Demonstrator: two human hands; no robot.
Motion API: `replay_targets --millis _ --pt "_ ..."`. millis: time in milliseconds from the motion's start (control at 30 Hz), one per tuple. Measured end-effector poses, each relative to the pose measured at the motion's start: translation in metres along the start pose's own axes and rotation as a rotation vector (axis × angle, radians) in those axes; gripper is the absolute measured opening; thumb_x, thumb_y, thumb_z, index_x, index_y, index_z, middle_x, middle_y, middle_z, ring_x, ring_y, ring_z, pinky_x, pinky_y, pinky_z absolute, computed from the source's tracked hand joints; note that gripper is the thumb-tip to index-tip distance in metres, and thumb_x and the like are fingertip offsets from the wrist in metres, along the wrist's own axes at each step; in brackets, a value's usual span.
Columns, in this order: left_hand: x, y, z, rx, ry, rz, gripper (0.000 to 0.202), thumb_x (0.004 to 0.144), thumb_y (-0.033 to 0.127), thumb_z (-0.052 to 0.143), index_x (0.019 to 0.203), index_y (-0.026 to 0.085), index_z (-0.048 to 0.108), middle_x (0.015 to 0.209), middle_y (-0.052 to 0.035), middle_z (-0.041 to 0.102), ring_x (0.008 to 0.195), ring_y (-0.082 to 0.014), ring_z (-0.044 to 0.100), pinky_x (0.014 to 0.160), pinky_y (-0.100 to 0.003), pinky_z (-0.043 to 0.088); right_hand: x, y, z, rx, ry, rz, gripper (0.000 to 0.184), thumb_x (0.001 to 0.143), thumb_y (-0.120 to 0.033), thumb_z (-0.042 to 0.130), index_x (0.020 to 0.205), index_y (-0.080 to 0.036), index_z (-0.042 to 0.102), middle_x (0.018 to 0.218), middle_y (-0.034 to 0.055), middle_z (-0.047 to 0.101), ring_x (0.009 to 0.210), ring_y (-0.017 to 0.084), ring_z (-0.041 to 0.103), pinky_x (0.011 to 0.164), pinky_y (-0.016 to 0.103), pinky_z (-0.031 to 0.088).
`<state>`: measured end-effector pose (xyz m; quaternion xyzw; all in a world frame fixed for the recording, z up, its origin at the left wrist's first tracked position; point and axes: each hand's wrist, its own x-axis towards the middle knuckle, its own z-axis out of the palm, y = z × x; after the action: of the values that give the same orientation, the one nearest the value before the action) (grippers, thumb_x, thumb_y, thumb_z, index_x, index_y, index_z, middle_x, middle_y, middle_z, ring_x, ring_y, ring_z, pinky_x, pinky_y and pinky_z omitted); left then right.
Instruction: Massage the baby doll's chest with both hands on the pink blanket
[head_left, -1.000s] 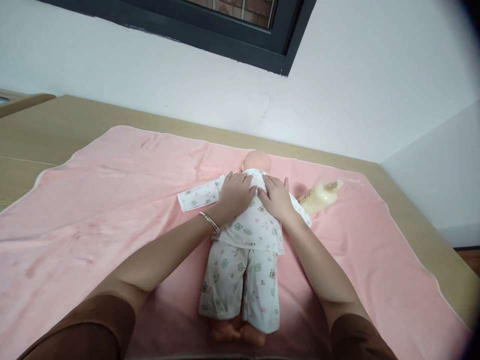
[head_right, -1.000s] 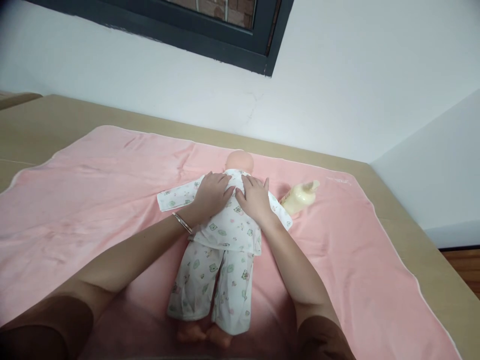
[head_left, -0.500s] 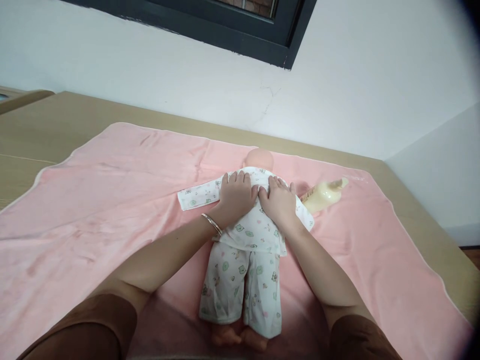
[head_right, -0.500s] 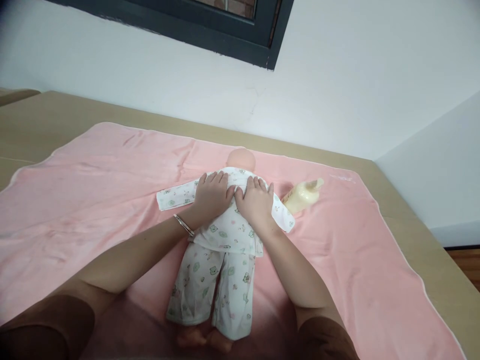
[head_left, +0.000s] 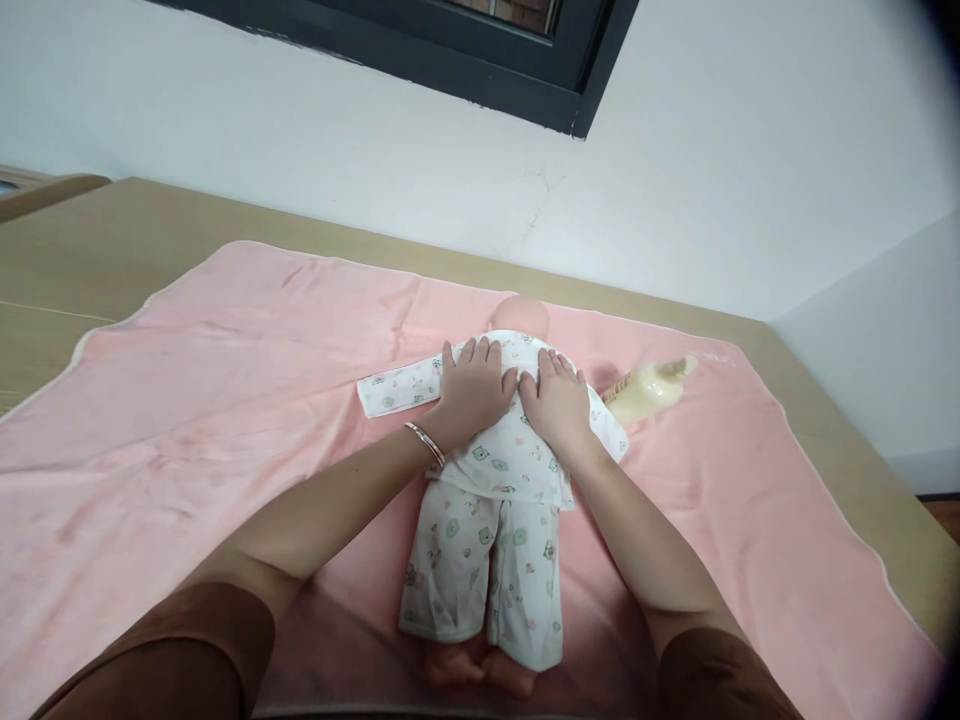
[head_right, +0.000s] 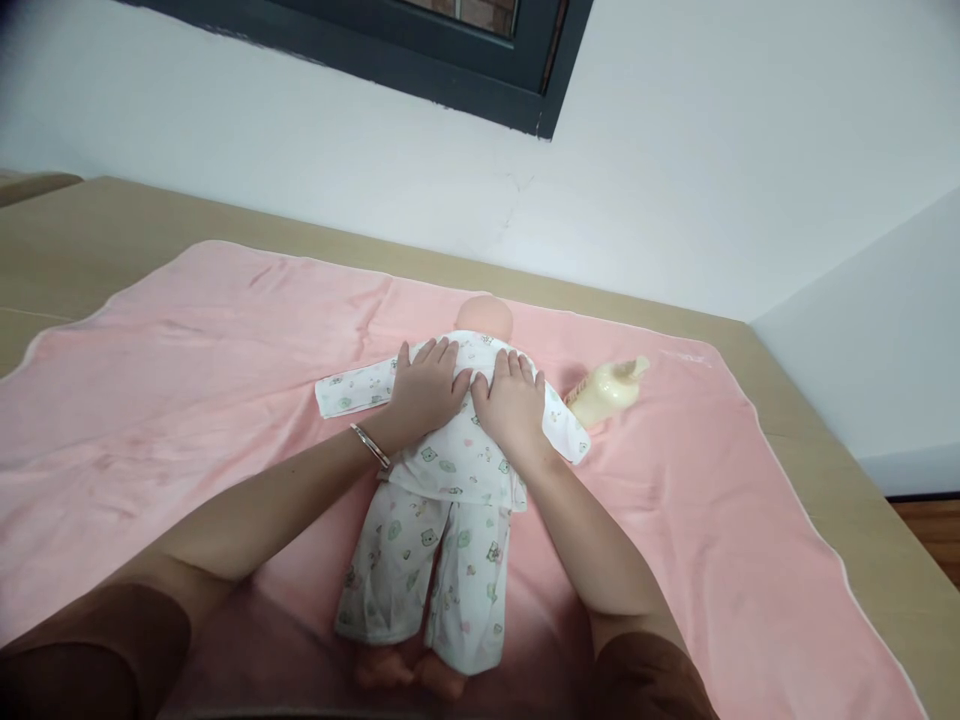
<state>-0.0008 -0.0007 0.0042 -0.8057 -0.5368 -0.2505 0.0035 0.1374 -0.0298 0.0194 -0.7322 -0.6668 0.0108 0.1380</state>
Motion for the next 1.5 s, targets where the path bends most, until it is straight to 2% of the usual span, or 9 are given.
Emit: replay_targets --millis 133,300,600,767,900,1033,1233,1400,1500 --pt "-0.001 0.0 0.001 -0.015 0.055 0.002 0.049 0.101 0.039 0.037 0.138 0.013 0.056 0.142 -0.0198 0.06 0.134 -0.0371 0.052 0.118 -0.078 0.01 0.0 0.001 0.0 -0.007 0.011 -0.011 0.06 0.101 -0.039 0.031 0.151 -0.007 0.043 0.156 0.0195 0.046 0.148 0.034 0.037 0.121 0.055 0.025" --pt "0.0 0.0 0.0 -0.04 0.074 0.003 0.046 0.1 0.038 0.04 0.135 0.015 0.058 0.137 -0.0192 0.064 0.13 -0.038 0.055 0.116 -0.08 0.01 0.0 0.001 0.001 -0.015 0.022 -0.02 0.06 0.101 -0.039 0.031 0.15 -0.007 0.043 0.155 0.0196 0.048 0.147 0.035 0.038 0.12 0.055 0.027" --pt "0.001 -0.003 0.004 -0.025 0.045 -0.001 0.046 0.1 0.038 0.041 0.135 0.012 0.056 0.139 -0.0185 0.062 0.13 -0.0358 0.054 0.112 -0.064 0.032 0.003 0.006 0.005 0.016 0.004 -0.06 0.06 0.101 -0.037 0.029 0.154 -0.009 0.038 0.16 0.0171 0.042 0.149 0.033 0.035 0.12 0.057 0.024" --pt "0.004 -0.006 0.007 -0.023 0.006 0.036 0.048 0.1 0.037 0.041 0.139 0.011 0.053 0.143 -0.017 0.059 0.134 -0.0351 0.051 0.113 -0.056 0.036 0.012 0.014 0.003 0.068 -0.043 -0.15 0.059 0.101 -0.036 0.03 0.157 -0.015 0.033 0.162 0.017 0.037 0.15 0.032 0.032 0.119 0.064 0.022" --pt "0.008 -0.008 0.009 -0.02 0.019 0.113 0.046 0.102 0.033 0.039 0.14 0.011 0.053 0.146 -0.0154 0.058 0.135 -0.0338 0.051 0.115 -0.053 0.036 0.019 0.021 0.0 0.08 -0.044 -0.243 0.058 0.102 -0.037 0.033 0.157 -0.016 0.035 0.161 0.0173 0.04 0.15 0.029 0.033 0.12 0.06 0.024" --pt "0.003 -0.003 0.001 0.004 0.064 0.194 0.038 0.103 0.028 0.039 0.13 0.011 0.06 0.137 -0.0172 0.063 0.127 -0.0308 0.057 0.106 -0.046 0.045 0.008 0.009 -0.004 -0.001 -0.013 -0.203 0.057 0.104 -0.034 0.03 0.155 -0.012 0.038 0.158 0.0188 0.044 0.148 0.032 0.038 0.12 0.057 0.026" --pt "-0.008 0.009 -0.011 0.076 0.049 0.134 0.028 0.1 0.019 0.041 0.106 0.013 0.068 0.116 -0.0182 0.07 0.107 -0.0315 0.065 0.087 -0.044 0.052 -0.017 -0.011 -0.01 -0.154 0.015 -0.174 0.055 0.103 -0.028 0.029 0.15 -0.002 0.043 0.152 0.0269 0.048 0.144 0.035 0.045 0.12 0.051 0.028" --pt "0.003 -0.004 0.004 -0.007 0.1 0.13 0.038 0.1 0.028 0.043 0.128 0.008 0.06 0.133 -0.0189 0.064 0.126 -0.0326 0.057 0.106 -0.047 0.047 0.006 0.009 -0.005 -0.051 -0.086 -0.17 0.061 0.105 -0.041 0.029 0.158 -0.012 0.032 0.163 0.0199 0.035 0.151 0.035 0.032 0.121 0.054 0.028" --pt "0.007 -0.01 0.008 -0.033 0.11 0.194 0.04 0.101 0.027 0.041 0.132 0.007 0.058 0.135 -0.019 0.063 0.13 -0.03 0.056 0.113 -0.045 0.043 0.016 0.015 -0.004 -0.033 -0.086 -0.174 0.063 0.104 -0.044 0.03 0.159 -0.014 0.03 0.165 0.0175 0.032 0.153 0.034 0.03 0.121 0.055 0.026"
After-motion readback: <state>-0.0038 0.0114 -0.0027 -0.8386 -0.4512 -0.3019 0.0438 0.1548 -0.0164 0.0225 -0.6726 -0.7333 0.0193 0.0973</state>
